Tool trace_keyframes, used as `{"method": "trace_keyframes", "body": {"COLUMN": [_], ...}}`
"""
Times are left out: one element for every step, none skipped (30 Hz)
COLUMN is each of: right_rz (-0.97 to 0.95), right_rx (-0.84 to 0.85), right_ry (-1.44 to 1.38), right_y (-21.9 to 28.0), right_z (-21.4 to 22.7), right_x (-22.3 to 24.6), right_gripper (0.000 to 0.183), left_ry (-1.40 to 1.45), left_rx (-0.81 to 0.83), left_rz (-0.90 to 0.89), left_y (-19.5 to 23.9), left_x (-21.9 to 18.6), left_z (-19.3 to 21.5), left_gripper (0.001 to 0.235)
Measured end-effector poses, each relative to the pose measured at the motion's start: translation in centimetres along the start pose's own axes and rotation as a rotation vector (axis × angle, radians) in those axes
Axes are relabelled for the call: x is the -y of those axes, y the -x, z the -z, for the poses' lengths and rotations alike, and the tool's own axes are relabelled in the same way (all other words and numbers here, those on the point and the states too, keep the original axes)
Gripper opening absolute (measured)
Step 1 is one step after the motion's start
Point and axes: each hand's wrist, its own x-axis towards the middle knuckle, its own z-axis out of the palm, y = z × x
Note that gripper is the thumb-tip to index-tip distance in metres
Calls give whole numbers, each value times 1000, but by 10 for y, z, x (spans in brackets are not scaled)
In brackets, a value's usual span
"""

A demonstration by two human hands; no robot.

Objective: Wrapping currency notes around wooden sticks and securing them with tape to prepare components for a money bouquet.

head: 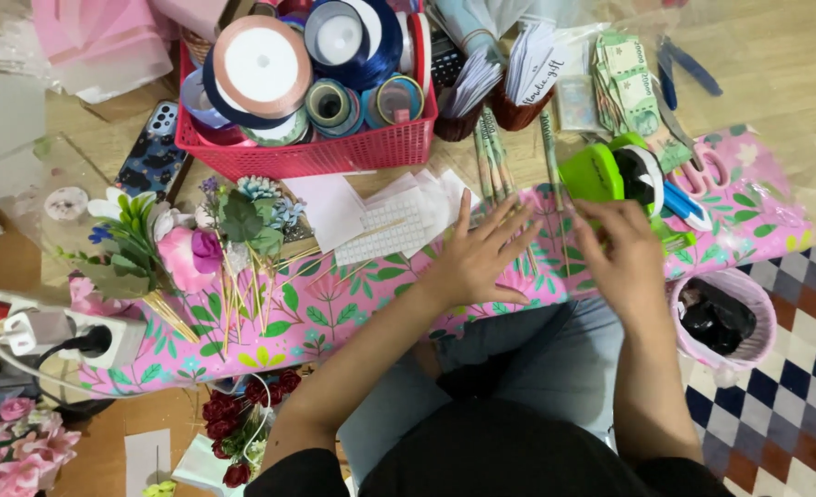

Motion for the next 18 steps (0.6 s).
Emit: {"method": "trace_keyframes", "body": {"right_rz": [-34, -68, -75, -1, 77, 69, 117, 164, 163, 178, 196, 198, 169, 140, 150, 109, 74, 91], "right_rx": [-57, -115, -120, -212, -298, -301, -215, -130, -132, -59, 17, 17, 67, 116, 122, 143, 167, 176], "right_ry": [-31, -61, -55, 125, 300, 305, 327, 348, 350, 403, 452, 451, 424, 397, 395, 377, 357, 352], "right_y": [0, 0, -4, -7, -10, -19, -28, -37, -42, -46, -52, -55, -58, -60, -61, -61, -63, -61], "right_z": [17, 35, 43, 52, 61, 62, 62, 62, 53, 43, 32, 31, 28, 25, 24, 21, 17, 14], "right_x": [-1, -2, -24, -45, -67, -80, -94, -108, -123, -138, -153, -152, -150, -147, -152, -155, -159, -167], "right_gripper": [24, 21, 21, 22, 23, 23, 29, 34, 34, 43, 52, 52, 58, 64, 64, 61, 57, 57], "left_ry": [11, 21, 28, 102, 175, 181, 119, 57, 58, 40, 20, 19, 38, 57, 54, -17, -92, -99], "left_rx": [50, 99, 100, 18, -61, -59, -58, -57, -58, -22, 15, 14, 82, 149, 146, 146, 146, 143], "left_rz": [-61, -121, -129, -154, -178, -185, -184, -183, -186, -163, -136, -135, -122, -109, -99, -132, -158, -141], "left_y": [-2, -4, -6, -9, -11, -11, -12, -13, -14, -15, -15, -17, -18, -18, -19, -18, -16, -12], "left_x": [-2, -4, -3, -2, -2, 1, 5, 8, 11, 14, 18, 16, 13, 11, 6, 2, -3, -6], "left_z": [1, 2, 3, 4, 5, 3, 0, -2, -2, -2, -2, 1, 5, 8, 18, 28, 38, 49], "left_gripper": [105, 89, 89, 68, 49, 49, 43, 37, 37, 41, 44, 44, 60, 77, 77, 67, 57, 57]}}
